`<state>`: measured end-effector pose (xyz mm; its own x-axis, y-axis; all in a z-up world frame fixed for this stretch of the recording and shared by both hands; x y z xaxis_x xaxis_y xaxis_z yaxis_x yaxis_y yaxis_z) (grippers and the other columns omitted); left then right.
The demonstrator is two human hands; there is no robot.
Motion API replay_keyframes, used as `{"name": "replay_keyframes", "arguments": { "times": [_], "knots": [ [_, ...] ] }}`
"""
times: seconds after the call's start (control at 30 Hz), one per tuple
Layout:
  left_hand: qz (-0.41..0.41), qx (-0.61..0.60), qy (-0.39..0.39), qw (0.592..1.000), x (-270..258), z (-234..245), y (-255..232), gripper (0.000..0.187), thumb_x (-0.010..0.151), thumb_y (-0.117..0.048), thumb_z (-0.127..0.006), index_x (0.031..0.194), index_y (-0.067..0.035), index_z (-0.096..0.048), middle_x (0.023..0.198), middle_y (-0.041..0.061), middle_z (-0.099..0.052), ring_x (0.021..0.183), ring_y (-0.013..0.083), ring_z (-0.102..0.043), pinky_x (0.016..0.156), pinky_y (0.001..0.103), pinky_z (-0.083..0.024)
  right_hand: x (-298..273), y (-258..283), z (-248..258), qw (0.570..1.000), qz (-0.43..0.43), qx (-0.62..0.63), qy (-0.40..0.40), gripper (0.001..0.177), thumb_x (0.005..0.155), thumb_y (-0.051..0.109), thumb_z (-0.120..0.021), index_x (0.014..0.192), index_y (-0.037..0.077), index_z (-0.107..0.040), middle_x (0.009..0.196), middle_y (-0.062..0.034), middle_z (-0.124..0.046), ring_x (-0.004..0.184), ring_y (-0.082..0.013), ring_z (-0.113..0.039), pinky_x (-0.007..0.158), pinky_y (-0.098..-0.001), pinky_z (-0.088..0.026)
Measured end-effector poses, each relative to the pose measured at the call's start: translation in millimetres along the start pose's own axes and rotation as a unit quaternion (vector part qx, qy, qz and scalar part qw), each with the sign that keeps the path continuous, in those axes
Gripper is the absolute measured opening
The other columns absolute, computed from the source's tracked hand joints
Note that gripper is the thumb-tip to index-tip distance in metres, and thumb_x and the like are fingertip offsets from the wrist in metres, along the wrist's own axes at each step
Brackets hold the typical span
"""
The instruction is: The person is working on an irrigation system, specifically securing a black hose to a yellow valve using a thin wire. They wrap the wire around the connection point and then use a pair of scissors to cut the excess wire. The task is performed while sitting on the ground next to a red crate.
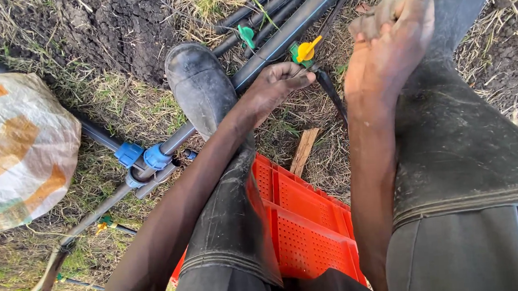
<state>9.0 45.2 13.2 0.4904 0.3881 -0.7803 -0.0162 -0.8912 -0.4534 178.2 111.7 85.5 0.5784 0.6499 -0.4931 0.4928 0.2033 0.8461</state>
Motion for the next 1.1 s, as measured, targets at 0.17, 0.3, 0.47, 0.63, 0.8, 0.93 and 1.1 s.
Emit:
{"name": "replay_keyframes", "arguments": {
  "times": [0.17,0.3,0.47,0.63,0.8,0.93,1.1],
  "knots": [
    [-0.034,-0.007,-0.004,0.999,-7,1,-2,0.025,0.087,-0.044,-0.072,0.080,-0.022,-0.064,0.086,-0.006,-0.066,0.079,0.0070,-0.053,0.085,0.028,-0.040,-2,5,8,0.999,0.020,-0.032,0.000,0.037,0.087,0.047,-0.067,0.079,0.014,-0.052,0.060,0.0048,-0.039,0.047,-0.0092,-0.036,0.045,-0.0287,-0.035],
    [-0.070,-0.011,-0.011,0.997,-13,-3,-9,0.030,0.093,-0.043,-0.069,0.088,-0.014,-0.072,0.068,-0.009,-0.048,0.062,0.0033,-0.034,0.061,0.020,-0.023,-10,12,-2,0.999,0.012,-0.044,0.014,0.034,0.090,0.045,-0.064,0.078,0.015,-0.052,0.059,0.0050,-0.038,0.046,-0.0071,-0.033,0.043,-0.0255,-0.032],
    [-0.056,0.109,-0.033,0.992,-33,-24,-40,0.033,0.096,-0.048,-0.052,0.085,-0.020,-0.064,0.078,-0.005,-0.057,0.062,0.0048,-0.038,0.059,0.024,-0.032,-14,18,-3,0.998,0.019,-0.052,0.011,0.038,0.088,0.048,-0.063,0.073,0.016,-0.047,0.060,0.0049,-0.037,0.047,-0.0080,-0.031,0.045,-0.0272,-0.032],
    [-0.107,0.384,-0.088,0.913,-41,-38,-69,0.025,0.105,-0.022,-0.047,0.091,-0.015,-0.066,0.082,0.006,-0.070,0.068,0.0201,-0.063,0.060,0.041,-0.046,-18,21,-5,0.999,0.012,-0.033,0.014,0.037,0.089,0.046,-0.061,0.073,0.017,-0.046,0.060,0.0052,-0.036,0.047,-0.0064,-0.030,0.045,-0.0256,-0.030],
    [-0.165,0.624,-0.103,0.757,-27,-46,-79,0.032,0.105,-0.011,-0.048,0.075,-0.008,-0.057,0.064,0.014,-0.061,0.047,0.0311,-0.057,0.048,0.051,-0.047,-16,19,1,0.999,0.013,-0.010,0.028,0.040,0.091,0.047,-0.057,0.070,0.016,-0.040,0.059,0.0036,-0.033,0.045,-0.0081,-0.026,0.042,-0.0267,-0.025],
    [-0.178,0.651,-0.085,0.733,3,-59,-117,0.039,0.112,-0.022,-0.040,0.083,-0.007,-0.061,0.063,0.017,-0.063,0.055,0.0426,-0.061,0.059,0.058,-0.048,-15,16,6,0.999,0.007,0.026,0.018,0.038,0.089,0.045,-0.061,0.073,0.015,-0.045,0.058,0.0042,-0.035,0.045,-0.0076,-0.028,0.043,-0.0277,-0.025],
    [-0.192,0.640,-0.066,0.741,78,-58,-102,0.025,0.096,-0.018,-0.063,0.072,-0.010,-0.067,0.069,0.020,-0.068,0.065,0.0474,-0.066,0.059,0.059,-0.050,-15,19,4,1.000,-0.016,0.011,-0.020,0.042,0.089,0.043,-0.057,0.065,0.017,-0.034,0.054,0.0035,-0.030,0.044,-0.0075,-0.021,0.040,-0.0275,-0.019]
  ]
}}
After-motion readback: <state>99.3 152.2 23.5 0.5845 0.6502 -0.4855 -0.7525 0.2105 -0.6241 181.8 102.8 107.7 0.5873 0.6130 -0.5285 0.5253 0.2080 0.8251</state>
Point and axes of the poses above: each hand's wrist, its own x-axis towards the middle knuckle, its own z-axis out of the back of the hand, y = z × x, the point moved 5 cm from there along x, towards the middle knuckle
